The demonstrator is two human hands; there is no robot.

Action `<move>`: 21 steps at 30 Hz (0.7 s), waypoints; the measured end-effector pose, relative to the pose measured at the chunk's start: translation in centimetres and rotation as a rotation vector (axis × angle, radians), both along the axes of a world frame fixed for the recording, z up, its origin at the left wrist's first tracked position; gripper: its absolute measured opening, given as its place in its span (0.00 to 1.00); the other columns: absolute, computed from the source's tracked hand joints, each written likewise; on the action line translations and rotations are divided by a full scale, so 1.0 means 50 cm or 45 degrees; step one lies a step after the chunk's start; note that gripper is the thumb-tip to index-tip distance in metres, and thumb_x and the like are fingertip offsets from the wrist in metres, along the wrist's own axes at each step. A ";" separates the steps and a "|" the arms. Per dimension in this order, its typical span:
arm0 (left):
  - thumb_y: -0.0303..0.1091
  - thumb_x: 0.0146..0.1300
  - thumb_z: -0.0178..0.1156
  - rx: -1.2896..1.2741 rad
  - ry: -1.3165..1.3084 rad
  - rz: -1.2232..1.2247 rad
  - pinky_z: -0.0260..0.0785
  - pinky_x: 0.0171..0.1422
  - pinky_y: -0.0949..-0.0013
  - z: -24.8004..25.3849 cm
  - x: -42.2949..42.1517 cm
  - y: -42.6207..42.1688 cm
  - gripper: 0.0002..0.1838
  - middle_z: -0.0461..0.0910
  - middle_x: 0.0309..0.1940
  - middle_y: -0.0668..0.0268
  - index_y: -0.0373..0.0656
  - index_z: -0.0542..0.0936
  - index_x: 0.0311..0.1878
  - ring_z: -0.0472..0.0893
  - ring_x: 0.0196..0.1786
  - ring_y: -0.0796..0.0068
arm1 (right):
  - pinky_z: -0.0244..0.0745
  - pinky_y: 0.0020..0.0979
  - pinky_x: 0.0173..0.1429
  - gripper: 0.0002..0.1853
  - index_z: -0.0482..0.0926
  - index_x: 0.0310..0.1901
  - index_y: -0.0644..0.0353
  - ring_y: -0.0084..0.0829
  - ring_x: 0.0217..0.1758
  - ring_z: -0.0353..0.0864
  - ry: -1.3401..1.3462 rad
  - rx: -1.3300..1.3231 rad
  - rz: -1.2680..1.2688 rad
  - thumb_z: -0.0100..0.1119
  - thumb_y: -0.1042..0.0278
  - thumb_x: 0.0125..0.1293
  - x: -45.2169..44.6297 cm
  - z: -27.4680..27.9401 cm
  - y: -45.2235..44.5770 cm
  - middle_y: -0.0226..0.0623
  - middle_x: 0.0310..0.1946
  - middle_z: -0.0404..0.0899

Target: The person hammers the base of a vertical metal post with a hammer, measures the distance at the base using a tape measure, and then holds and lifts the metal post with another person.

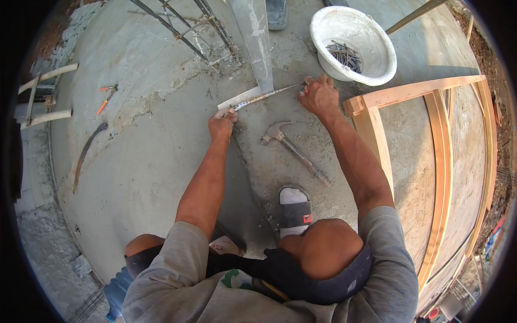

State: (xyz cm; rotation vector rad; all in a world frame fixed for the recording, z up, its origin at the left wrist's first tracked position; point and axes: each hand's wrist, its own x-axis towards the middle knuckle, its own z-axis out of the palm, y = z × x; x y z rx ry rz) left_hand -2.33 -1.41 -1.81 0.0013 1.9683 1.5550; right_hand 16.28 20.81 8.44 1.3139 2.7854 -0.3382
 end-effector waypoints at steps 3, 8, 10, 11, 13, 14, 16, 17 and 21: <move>0.32 0.66 0.65 -0.010 -0.005 -0.008 0.68 0.34 0.77 0.002 0.000 -0.001 0.12 0.85 0.33 0.65 0.34 0.84 0.48 0.80 0.31 0.80 | 0.74 0.55 0.60 0.22 0.82 0.51 0.50 0.54 0.61 0.73 -0.004 -0.005 0.007 0.64 0.51 0.57 0.001 -0.002 -0.001 0.49 0.51 0.73; 0.31 0.66 0.65 -0.023 0.017 -0.028 0.68 0.34 0.77 -0.006 -0.003 -0.002 0.12 0.85 0.33 0.65 0.34 0.84 0.48 0.79 0.31 0.80 | 0.74 0.54 0.59 0.22 0.81 0.52 0.49 0.53 0.61 0.73 -0.020 0.007 0.005 0.65 0.51 0.57 -0.002 -0.003 0.002 0.49 0.52 0.73; 0.31 0.66 0.65 -0.009 0.020 -0.029 0.69 0.35 0.77 -0.009 -0.004 -0.001 0.12 0.85 0.34 0.65 0.34 0.84 0.48 0.79 0.31 0.80 | 0.75 0.54 0.59 0.23 0.81 0.53 0.49 0.53 0.62 0.73 -0.022 0.010 0.009 0.65 0.51 0.57 -0.002 -0.002 0.001 0.49 0.52 0.73; 0.31 0.66 0.65 0.003 0.020 -0.022 0.69 0.35 0.77 -0.011 -0.003 -0.001 0.11 0.85 0.34 0.65 0.34 0.84 0.48 0.79 0.31 0.80 | 0.75 0.54 0.59 0.24 0.81 0.54 0.49 0.53 0.62 0.73 -0.024 0.012 0.011 0.65 0.50 0.57 -0.002 -0.002 0.001 0.49 0.52 0.73; 0.31 0.67 0.65 0.009 0.016 -0.014 0.69 0.35 0.77 -0.017 -0.002 -0.002 0.11 0.85 0.34 0.65 0.34 0.84 0.48 0.79 0.32 0.79 | 0.75 0.54 0.59 0.24 0.80 0.54 0.49 0.53 0.62 0.73 -0.027 0.015 0.012 0.65 0.50 0.57 -0.001 -0.002 0.001 0.49 0.53 0.73; 0.31 0.67 0.65 0.002 0.014 -0.011 0.69 0.36 0.77 -0.011 0.000 -0.003 0.11 0.85 0.34 0.64 0.34 0.84 0.48 0.79 0.32 0.79 | 0.75 0.55 0.59 0.24 0.80 0.55 0.49 0.53 0.62 0.73 -0.028 0.017 0.012 0.65 0.50 0.57 -0.001 -0.002 0.000 0.49 0.53 0.73; 0.32 0.66 0.65 -0.004 0.025 -0.005 0.71 0.36 0.76 -0.007 0.000 0.000 0.12 0.86 0.33 0.65 0.35 0.85 0.47 0.80 0.31 0.79 | 0.75 0.55 0.59 0.24 0.80 0.55 0.48 0.53 0.62 0.72 -0.026 0.020 0.011 0.66 0.50 0.57 -0.001 -0.003 0.001 0.49 0.53 0.73; 0.33 0.65 0.65 -0.006 0.036 0.001 0.71 0.37 0.75 -0.012 0.000 0.000 0.12 0.86 0.33 0.65 0.35 0.86 0.47 0.81 0.31 0.79 | 0.74 0.55 0.60 0.24 0.81 0.55 0.48 0.53 0.62 0.72 -0.025 0.022 0.013 0.66 0.50 0.57 -0.002 -0.003 0.000 0.48 0.53 0.73; 0.34 0.64 0.65 -0.045 0.092 -0.006 0.73 0.38 0.73 -0.017 0.001 -0.001 0.12 0.87 0.32 0.65 0.37 0.87 0.46 0.83 0.31 0.78 | 0.74 0.54 0.60 0.27 0.81 0.57 0.48 0.53 0.62 0.72 -0.010 0.030 0.005 0.66 0.51 0.56 -0.002 -0.006 0.001 0.48 0.53 0.73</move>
